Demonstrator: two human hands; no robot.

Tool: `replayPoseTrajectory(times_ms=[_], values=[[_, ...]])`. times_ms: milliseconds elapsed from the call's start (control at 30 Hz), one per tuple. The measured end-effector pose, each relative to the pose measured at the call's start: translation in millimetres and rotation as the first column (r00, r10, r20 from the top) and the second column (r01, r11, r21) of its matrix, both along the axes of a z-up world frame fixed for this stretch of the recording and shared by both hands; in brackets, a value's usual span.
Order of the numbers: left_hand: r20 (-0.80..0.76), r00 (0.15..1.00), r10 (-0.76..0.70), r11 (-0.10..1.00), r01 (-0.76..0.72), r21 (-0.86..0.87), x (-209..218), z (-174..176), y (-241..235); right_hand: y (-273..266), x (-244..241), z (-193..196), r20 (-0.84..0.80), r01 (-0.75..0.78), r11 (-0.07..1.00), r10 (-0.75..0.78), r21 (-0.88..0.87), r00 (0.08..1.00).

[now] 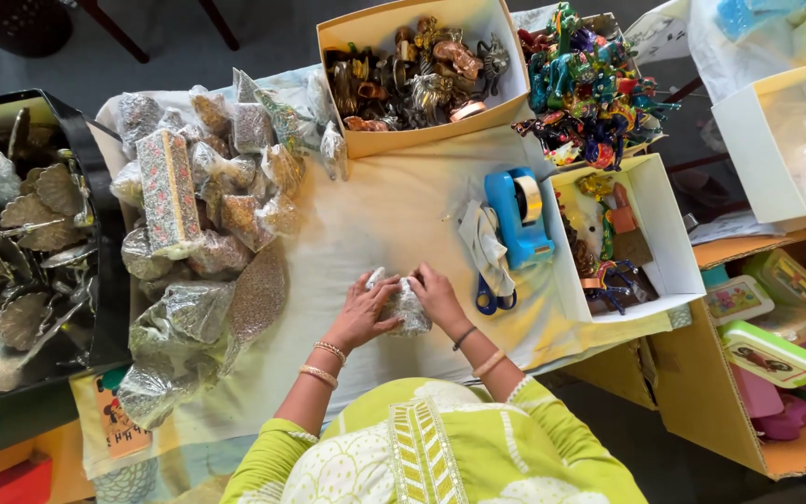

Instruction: The person wraps a small decorative item in bubble wrap, securing it with tape. They then pick up a metal candle holder, place it on a sheet of bubble wrap, and use scissors to cut the wrap to size.

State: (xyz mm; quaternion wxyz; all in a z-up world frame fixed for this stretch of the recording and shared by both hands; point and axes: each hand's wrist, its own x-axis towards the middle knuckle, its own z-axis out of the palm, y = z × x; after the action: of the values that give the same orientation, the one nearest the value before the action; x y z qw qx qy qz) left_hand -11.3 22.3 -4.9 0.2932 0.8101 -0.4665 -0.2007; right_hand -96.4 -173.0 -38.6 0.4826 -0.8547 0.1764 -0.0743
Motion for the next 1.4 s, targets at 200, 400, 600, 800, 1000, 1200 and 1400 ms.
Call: replayPoseTrajectory(times_ms=[200, 400, 600, 800, 1000, 1200, 1400], values=[[0.018, 1.0, -0.003, 1.0, 0.002, 0.01, -0.9, -12.4, -0.3, 4.8, 11.9, 10.6, -0.139, -0.078, 0.995, 0.069, -0.056, 0.988], [-0.013, 1.0, 0.011, 1.0, -0.011, -0.007, -0.7, -9.9, -1.9, 0.5, 17.6, 28.1, -0.153, -0.209, 0.967, 0.187, -0.143, 0.97], [0.061, 0.998, 0.009, 0.996, -0.003, -0.093, -4.6, -15.7, 4.0, 3.9, 16.6, 32.0, -0.144, -0.25, 0.951, 0.226, -0.181, 0.963], [0.068, 0.998, 0.008, 0.994, -0.001, -0.107, -5.7, -4.5, 5.1, 12.2, 13.3, 10.7, -0.264, -0.269, 0.85, 0.161, -0.453, 0.951], [0.075, 0.997, -0.007, 0.999, 0.01, -0.045, -6.0, -2.8, 6.3, 18.7, 6.7, -42.3, -0.344, -0.313, 0.689, 0.098, -0.653, 0.934], [0.142, 0.989, -0.031, 0.993, 0.047, -0.113, -10.1, -3.3, 19.5, -15.1, -8.5, -61.1, -0.267, -0.249, 0.958, 0.205, -0.145, 0.942], [0.161, 0.986, -0.032, 0.994, 0.049, -0.099, -7.4, -9.2, 15.9, -17.1, -4.3, -36.1, -0.246, -0.179, 0.94, 0.254, 0.289, 0.935]])
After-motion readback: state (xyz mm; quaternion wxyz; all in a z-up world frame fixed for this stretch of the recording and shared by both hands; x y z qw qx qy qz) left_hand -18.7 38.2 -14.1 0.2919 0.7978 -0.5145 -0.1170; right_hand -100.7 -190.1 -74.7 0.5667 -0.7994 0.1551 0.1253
